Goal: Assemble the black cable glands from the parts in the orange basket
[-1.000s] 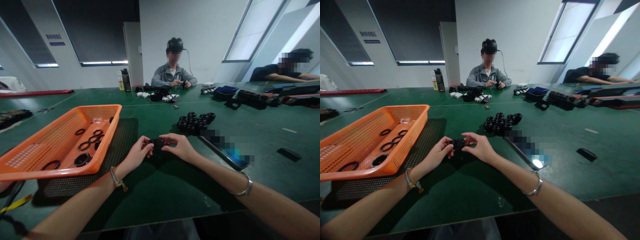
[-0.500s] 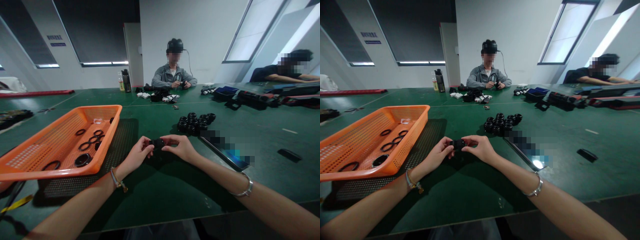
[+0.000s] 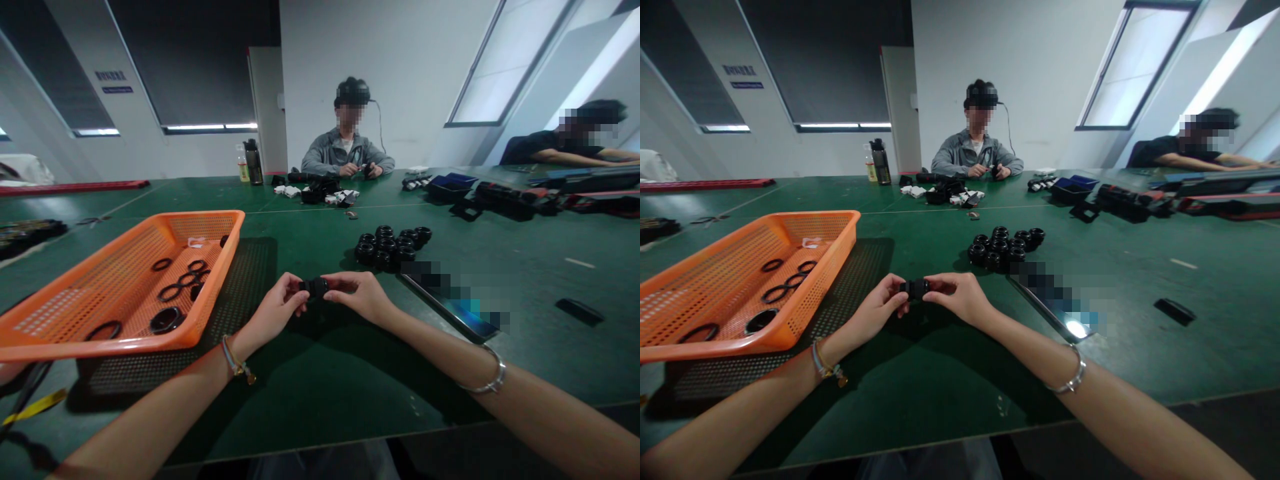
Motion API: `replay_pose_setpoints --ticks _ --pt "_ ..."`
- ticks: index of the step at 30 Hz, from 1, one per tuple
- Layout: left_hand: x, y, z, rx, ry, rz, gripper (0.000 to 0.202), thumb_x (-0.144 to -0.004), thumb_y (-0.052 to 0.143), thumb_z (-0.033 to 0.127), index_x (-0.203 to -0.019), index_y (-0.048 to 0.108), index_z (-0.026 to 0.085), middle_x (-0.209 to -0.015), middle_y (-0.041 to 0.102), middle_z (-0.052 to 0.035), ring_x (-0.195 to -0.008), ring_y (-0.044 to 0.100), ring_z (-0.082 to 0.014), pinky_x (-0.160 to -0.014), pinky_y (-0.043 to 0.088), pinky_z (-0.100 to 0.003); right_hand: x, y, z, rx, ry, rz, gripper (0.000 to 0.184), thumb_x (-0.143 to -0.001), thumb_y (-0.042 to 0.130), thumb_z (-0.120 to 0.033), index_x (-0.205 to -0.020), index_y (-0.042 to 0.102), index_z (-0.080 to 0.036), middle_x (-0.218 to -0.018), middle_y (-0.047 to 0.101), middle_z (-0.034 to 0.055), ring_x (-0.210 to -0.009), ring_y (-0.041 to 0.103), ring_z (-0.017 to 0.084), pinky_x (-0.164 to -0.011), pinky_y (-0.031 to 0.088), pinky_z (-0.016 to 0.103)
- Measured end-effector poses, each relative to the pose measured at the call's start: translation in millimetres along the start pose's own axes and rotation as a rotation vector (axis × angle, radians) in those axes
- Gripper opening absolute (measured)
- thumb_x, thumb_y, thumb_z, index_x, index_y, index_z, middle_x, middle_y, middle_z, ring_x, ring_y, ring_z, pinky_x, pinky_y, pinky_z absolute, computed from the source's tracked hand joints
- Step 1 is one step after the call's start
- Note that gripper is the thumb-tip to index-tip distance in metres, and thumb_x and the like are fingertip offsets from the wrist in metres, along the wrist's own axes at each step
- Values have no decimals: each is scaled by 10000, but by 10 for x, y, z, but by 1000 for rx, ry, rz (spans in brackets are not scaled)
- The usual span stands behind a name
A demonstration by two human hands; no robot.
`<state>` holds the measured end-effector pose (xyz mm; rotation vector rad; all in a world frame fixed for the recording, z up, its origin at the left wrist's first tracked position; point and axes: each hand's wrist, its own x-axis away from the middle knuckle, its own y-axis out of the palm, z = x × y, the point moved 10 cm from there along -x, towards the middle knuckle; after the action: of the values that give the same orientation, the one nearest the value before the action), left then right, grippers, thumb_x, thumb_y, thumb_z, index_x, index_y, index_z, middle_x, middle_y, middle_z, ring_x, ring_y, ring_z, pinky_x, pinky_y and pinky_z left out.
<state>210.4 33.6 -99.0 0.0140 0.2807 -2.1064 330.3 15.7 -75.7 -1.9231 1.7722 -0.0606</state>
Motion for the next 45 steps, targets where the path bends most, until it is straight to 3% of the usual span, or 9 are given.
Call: replay_pose_setpoints --ticks 6,12,17,22,35,39,45 --pt "-26 -25 -38 30 -8 15 101 -771 486 244 -780 412 176 -536 494 74 -466 460 -71 -479 350 -200 -8 43 23 -3 -10 -63 418 -608 713 -266 -1006 662 -147 -869 705 71 -744 662 191 -724 541 342" --pt "-46 -23 -93 62 -38 14 155 -758 526 286 -772 417 177 -522 496 76 -453 457 -73 -468 344 -201 -18 13 -47 52 -65 -35 296 -651 662 -201 -944 677 -162 -963 658 78 -795 636 170 -688 535 300" --pt "-37 -14 -98 65 -49 11 175 -753 530 307 -789 421 176 -530 503 76 -459 465 -71 -471 347 -200 -6 -5 -43 32 -52 13 430 -626 670 -156 -1051 613 -193 -823 672 22 -760 635 152 -724 529 304" --pt "-33 -11 -69 55 -27 -1 144 -763 517 279 -786 421 174 -539 498 74 -471 465 -69 -485 355 -201 1 14 -47 8 -32 -3 335 -623 681 -188 -956 656 -158 -786 689 34 -727 647 166 -742 533 330" --pt "-19 1 -31 36 -17 1 101 -770 495 235 -790 415 176 -546 495 76 -474 462 -70 -488 357 -202 -2 17 -2 5 18 -27 369 -646 680 -313 -969 676 -136 -817 718 79 -747 670 214 -724 538 358" --pt "-30 -5 -56 47 -9 -1 114 -781 488 261 -789 417 172 -536 495 73 -467 458 -70 -478 352 -202 -1 41 -26 9 -6 -75 404 -638 684 -278 -1015 657 -134 -853 707 79 -752 661 198 -728 536 351" --pt "-35 -6 -73 53 -18 -8 142 -773 513 281 -785 425 170 -537 499 71 -470 463 -72 -479 355 -204 -7 31 -63 15 -29 -60 293 -647 661 -199 -936 662 -151 -954 660 78 -804 639 175 -746 531 336"
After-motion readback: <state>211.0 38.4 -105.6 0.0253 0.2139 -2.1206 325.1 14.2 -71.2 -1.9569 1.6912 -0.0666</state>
